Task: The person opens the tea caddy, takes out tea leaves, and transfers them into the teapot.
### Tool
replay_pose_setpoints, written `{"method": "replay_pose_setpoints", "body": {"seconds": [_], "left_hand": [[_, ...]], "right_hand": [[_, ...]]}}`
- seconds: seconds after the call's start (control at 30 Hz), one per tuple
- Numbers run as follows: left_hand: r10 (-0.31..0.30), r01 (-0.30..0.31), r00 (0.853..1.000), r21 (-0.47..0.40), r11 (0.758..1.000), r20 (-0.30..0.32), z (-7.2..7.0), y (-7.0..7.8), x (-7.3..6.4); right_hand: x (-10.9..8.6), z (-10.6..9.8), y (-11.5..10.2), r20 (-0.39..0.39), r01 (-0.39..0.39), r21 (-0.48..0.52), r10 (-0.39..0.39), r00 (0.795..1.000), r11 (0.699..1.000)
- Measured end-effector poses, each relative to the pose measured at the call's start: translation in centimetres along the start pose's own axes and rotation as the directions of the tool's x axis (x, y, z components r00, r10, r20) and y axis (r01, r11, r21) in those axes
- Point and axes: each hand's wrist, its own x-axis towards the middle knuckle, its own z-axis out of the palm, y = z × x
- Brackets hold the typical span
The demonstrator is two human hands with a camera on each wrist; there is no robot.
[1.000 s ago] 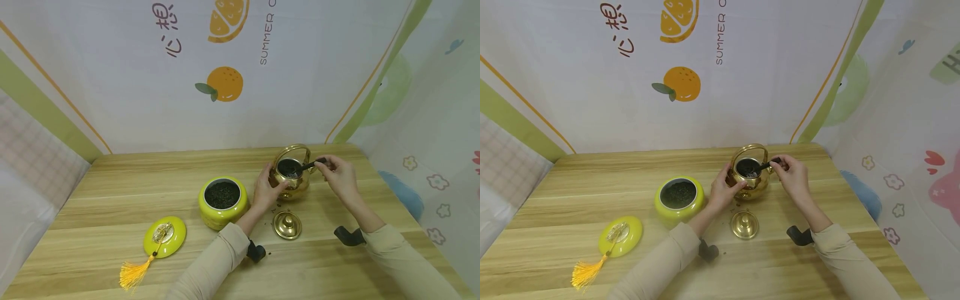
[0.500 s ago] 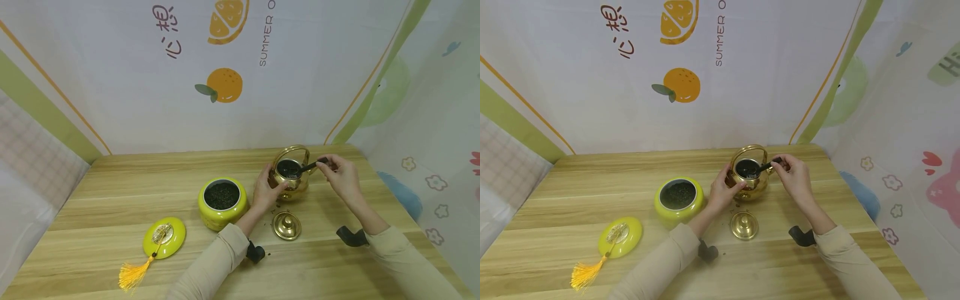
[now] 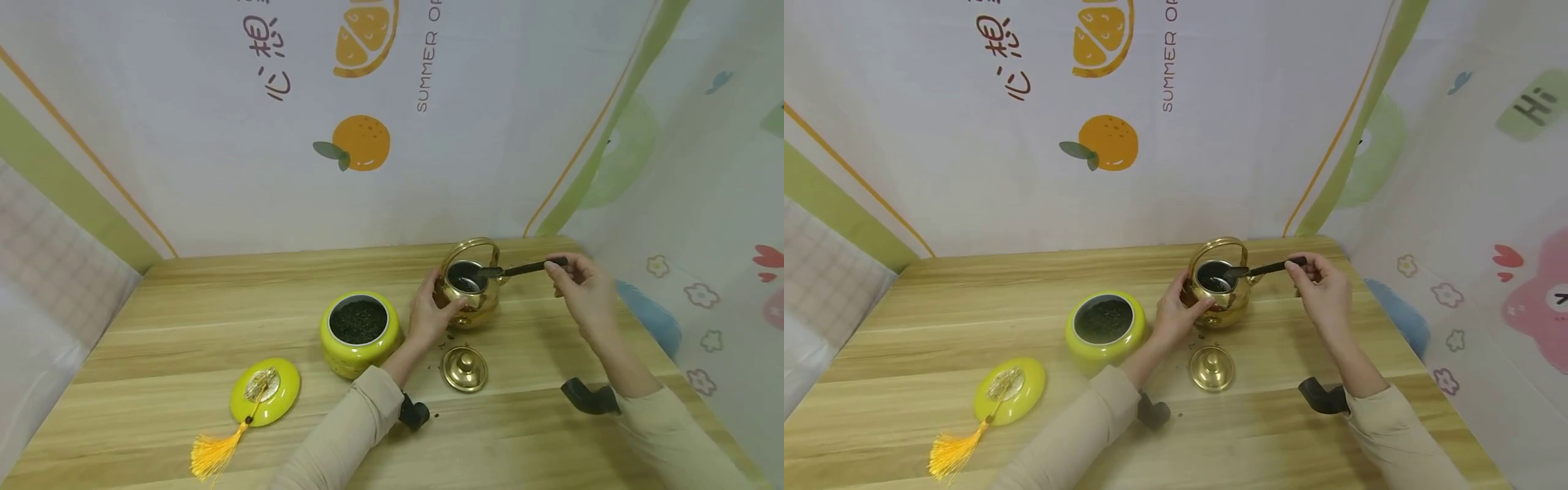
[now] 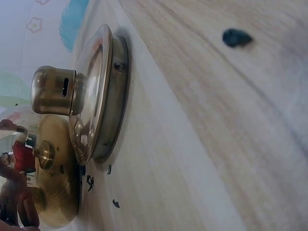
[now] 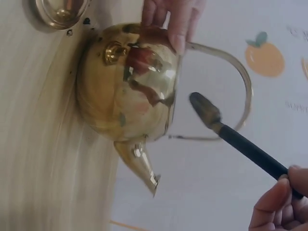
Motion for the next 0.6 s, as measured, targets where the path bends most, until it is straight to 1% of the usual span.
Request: {"method": "replay_pose_setpoints", "body": {"seconds": [0.03, 0.07, 0.1, 0.17, 0.23, 0.27, 0.3, 0.4, 0.47, 0.5, 0.6], "left_hand": [[-0.001, 0.001, 1.000, -0.003, 1.000, 0.001, 0.0, 0.0, 0.0], [0.000, 0.000, 1.000, -0.006, 1.000, 0.002, 0.0, 0.0, 0.0], [0.001, -0.001, 1.000, -0.004, 1.000, 0.001, 0.0, -0.1, 0.0], [0.007, -0.007, 1.000, 0.001, 1.000, -0.002, 0.0, -0.1, 0.0], [0.009, -0.009, 1.000, 0.003, 1.000, -0.002, 0.0, -0.1, 0.0], [0.013, -0.013, 1.000, 0.004, 1.000, -0.003, 0.1, -0.1, 0.0], [0.014, -0.014, 1.000, 0.003, 1.000, -0.003, 0.0, -0.1, 0.0], [0.013, -0.013, 1.000, 0.005, 1.000, -0.002, 0.0, -0.1, 0.1], [0.020, -0.020, 1.000, 0.008, 1.000, -0.003, 0.0, -0.1, 0.1], [0.021, -0.021, 1.000, 0.010, 1.000, -0.003, 0.0, -0.1, 0.1], [0.025, -0.025, 1.000, 0.017, 1.000, -0.003, 0.0, 0.0, 0.0]], "right_hand": [[-0.1, -0.4, 0.2, -0.027, -0.043, 0.086, 0.046, 0.999, 0.995], [-0.1, -0.7, 0.3, -0.057, -0.075, 0.176, 0.086, 0.995, 0.981], [-0.1, -1.1, 0.5, -0.082, -0.101, 0.273, 0.128, 0.988, 0.957], [-0.2, -1.7, 0.8, -0.139, -0.124, 0.446, 0.206, 0.969, 0.886], [-0.2, -2.3, 1.2, -0.190, -0.111, 0.553, 0.255, 0.948, 0.826], [-0.3, -2.5, 1.3, -0.216, -0.097, 0.592, 0.274, 0.937, 0.800], [-0.3, -2.7, 1.6, -0.236, -0.082, 0.618, 0.284, 0.929, 0.782], [-0.2, -3.2, 2.5, -0.286, -0.044, 0.648, 0.297, 0.911, 0.760], [-0.2, -3.4, 3.3, -0.289, -0.054, 0.671, 0.328, 0.899, 0.739], [-0.3, -3.5, 3.7, -0.284, -0.069, 0.675, 0.345, 0.895, 0.735], [-0.5, -3.6, 4.8, -0.264, -0.131, 0.655, 0.389, 0.883, 0.744]]}}
